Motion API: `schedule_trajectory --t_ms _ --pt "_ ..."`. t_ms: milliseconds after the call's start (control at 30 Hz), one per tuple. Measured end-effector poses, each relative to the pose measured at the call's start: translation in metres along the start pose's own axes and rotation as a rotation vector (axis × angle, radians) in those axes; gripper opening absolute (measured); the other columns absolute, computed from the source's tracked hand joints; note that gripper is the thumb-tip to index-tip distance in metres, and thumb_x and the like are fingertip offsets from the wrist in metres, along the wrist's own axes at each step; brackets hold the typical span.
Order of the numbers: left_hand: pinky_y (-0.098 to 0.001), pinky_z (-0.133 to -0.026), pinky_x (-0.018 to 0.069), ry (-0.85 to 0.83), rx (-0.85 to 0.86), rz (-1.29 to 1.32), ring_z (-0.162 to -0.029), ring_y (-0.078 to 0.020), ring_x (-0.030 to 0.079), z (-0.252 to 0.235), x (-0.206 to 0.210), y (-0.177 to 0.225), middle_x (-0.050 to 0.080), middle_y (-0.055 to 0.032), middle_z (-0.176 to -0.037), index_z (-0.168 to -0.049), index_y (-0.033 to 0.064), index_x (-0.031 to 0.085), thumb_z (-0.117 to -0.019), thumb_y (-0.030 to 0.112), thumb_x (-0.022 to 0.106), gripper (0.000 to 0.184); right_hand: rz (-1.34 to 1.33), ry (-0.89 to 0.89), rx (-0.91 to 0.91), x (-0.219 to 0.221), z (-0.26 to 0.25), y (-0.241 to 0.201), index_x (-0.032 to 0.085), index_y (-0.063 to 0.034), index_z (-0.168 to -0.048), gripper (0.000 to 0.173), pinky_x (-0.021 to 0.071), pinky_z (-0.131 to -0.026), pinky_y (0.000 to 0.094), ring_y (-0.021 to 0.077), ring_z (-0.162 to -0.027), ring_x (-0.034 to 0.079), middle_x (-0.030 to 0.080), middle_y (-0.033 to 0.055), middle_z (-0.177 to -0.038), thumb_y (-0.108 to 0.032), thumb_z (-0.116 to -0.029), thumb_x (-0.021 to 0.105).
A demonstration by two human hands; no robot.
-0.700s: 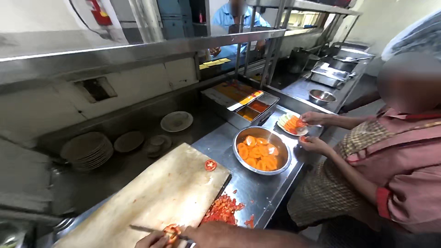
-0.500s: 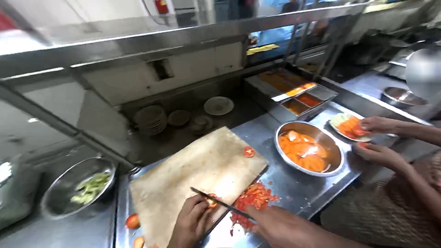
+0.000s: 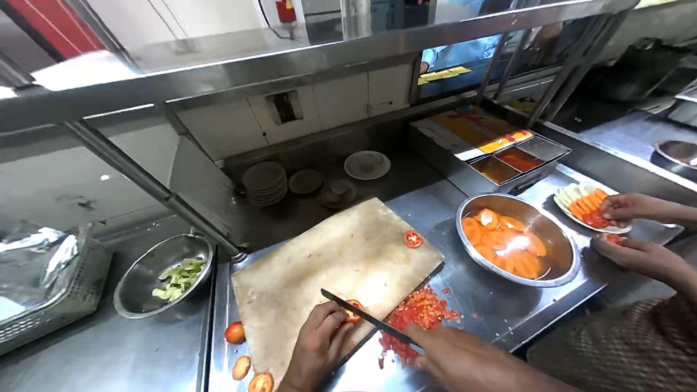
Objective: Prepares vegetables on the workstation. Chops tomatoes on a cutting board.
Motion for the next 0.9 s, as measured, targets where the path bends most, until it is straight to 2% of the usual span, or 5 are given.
schedule_trajectory --t_ms 333,533,633,733,900 --pt "-0.0245 -0.095 0.054 0.014 0.005 -0.025 -0.104 -0.0131 0.064 0.001 -0.001 -0.002 0.067 -0.0062 -0.102 -0.098 0.0121 0.072 -0.0983 0.033 0.067 0.021 -0.136 0.051 -0.147 0.013 -0.066 -0.025 0.042 -0.0096 -0.145 0.041 0.0534 -0.084 0.0637 0.0434 -0.098 0.069 0.068 0.0236 -0.106 -0.028 -0.1087 0.048" --pt "-0.0376 -0.107 0.0508 -0.131 -0.098 0.076 -0.13 -0.026 0.058 0.001 0.013 -0.007 0.058 -0.0209 -0.14 -0.099 0.006 0.066 -0.0946 0.029 0.06 0.024 -0.359 0.129 -0.021 0.017 -0.028 0.036 0.04 -0.0134 -0.152 0.05 0.0554 -0.071 0.0562 0.036 -0.074 0.067 0.066 0.0221 -0.095 -0.035 -0.1077 0.05" --pt "-0.0375 -0.102 0.0555 -0.153 -0.124 0.126 -0.122 -0.0246 0.065 0.0 0.017 -0.008 0.064 -0.0201 -0.132 -0.105 0.0015 0.068 -0.0936 0.021 0.064 0.023 -0.372 0.097 0.004 0.039 -0.031 0.046 0.043 -0.0125 -0.149 0.048 0.0549 -0.072 0.057 0.0371 -0.078 0.068 0.067 0.0226 -0.098 -0.035 -0.1074 0.051" --pt "-0.0388 -0.099 0.0565 -0.125 -0.144 0.061 -0.113 -0.0241 0.066 0.001 0.016 -0.006 0.068 -0.0183 -0.118 -0.119 0.003 0.067 -0.0928 0.029 0.071 0.037 -0.348 0.073 -0.042 0.052 -0.037 0.04 0.044 -0.0123 -0.146 0.044 0.0543 -0.072 0.0584 0.0389 -0.081 0.068 0.067 0.0231 -0.099 -0.034 -0.1077 0.049" --pt "-0.0474 -0.097 0.0548 -0.232 -0.106 -0.026 -0.111 -0.0387 0.064 -0.004 0.019 0.005 0.063 -0.0295 -0.118 -0.117 -0.0014 0.071 -0.0902 0.03 0.075 0.041 -0.353 0.129 -0.092 0.046 -0.044 0.029 0.046 -0.0134 -0.149 0.044 0.0526 -0.083 0.0654 0.0451 -0.098 0.068 0.068 0.0263 -0.111 -0.029 -0.1082 0.049"
Point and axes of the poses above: each hand's wrist, its own z-axis away from the middle knuckle, its own x-axis out of the palm, y = z × x, the point moved 10 cm from there along -z, towards the middle knuckle
